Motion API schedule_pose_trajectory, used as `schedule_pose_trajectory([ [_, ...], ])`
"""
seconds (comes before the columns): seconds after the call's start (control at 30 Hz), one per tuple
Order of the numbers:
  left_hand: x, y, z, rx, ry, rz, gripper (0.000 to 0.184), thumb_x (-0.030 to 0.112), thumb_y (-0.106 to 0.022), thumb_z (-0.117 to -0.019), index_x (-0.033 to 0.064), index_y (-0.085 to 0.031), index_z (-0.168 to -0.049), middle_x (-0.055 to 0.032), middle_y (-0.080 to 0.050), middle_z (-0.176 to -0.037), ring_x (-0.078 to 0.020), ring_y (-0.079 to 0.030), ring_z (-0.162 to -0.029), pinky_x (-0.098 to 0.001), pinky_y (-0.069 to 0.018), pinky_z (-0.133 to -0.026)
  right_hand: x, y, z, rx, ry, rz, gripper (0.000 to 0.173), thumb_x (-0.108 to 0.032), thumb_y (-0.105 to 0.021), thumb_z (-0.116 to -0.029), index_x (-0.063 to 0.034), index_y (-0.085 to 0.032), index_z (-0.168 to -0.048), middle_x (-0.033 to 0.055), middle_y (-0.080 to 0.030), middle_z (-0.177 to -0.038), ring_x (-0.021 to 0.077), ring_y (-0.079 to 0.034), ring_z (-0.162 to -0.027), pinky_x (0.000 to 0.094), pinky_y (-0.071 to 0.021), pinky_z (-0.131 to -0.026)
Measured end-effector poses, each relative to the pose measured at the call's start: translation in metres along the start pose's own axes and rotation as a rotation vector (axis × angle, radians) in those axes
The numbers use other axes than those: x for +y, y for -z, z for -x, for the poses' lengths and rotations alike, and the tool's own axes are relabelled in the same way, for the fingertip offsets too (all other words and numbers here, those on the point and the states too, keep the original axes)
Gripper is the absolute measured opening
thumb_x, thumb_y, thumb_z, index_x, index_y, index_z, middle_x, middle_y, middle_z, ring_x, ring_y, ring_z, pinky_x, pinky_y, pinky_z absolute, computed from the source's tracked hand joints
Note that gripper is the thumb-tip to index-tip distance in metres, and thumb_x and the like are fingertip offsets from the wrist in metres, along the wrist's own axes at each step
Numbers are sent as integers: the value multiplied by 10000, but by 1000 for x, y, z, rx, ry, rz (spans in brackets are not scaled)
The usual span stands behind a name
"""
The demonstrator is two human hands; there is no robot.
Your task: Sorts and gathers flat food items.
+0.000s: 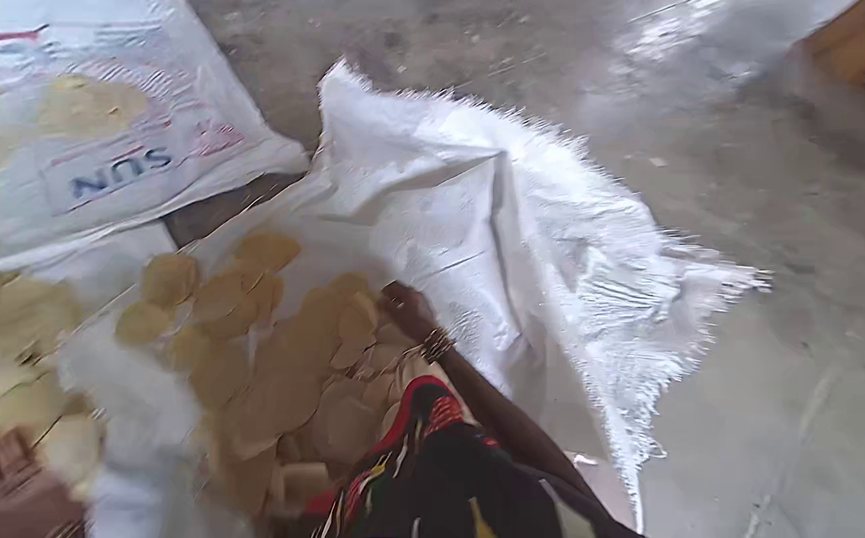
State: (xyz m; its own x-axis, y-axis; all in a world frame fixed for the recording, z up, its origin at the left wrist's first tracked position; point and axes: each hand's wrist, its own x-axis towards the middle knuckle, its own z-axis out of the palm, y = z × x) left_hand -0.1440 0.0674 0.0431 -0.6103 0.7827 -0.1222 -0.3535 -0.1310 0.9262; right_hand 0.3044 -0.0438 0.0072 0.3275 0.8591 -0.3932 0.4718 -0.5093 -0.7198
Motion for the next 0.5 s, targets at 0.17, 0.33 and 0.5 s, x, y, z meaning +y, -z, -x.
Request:
schedule_pose_trajectory([
  [0.17,-67,-28,74,-363,215,-337,406,245,-357,-1110,-24,-428,-1406,-94,-632,-1198,-145,-664,-999,-340,-563,-882,30,-11,-15,17,-128,236,845,-576,-651,-933,0,-437,-1514,252,-400,-1573,437,-332,-1479,597,-310,-1173],
  [0.33,-132,-31,126,-982,-77,-1146,750,461,-602,-958,-44,-445,-1490,-267,-406,-1557,-394,-332,-1489,-557,-274,-1204,13,-35,-5,-6,-95,163,958,-581,-716,-883,12,-368,-1550,282,-427,-1538,454,-417,-1421,572,-384,-1150],
  [0.5,-150,-29,119,-907,-178,-1403,1012,444,-786,-844,-6,-269,-1589,-336,-227,-1618,-552,-247,-1473,-746,-227,-1113,-4,-43,-24,-145,-165,-224,892,-610,-605,-959,12,-345,-1543,272,-591,-1382,381,-584,-1292,547,-445,-1104],
])
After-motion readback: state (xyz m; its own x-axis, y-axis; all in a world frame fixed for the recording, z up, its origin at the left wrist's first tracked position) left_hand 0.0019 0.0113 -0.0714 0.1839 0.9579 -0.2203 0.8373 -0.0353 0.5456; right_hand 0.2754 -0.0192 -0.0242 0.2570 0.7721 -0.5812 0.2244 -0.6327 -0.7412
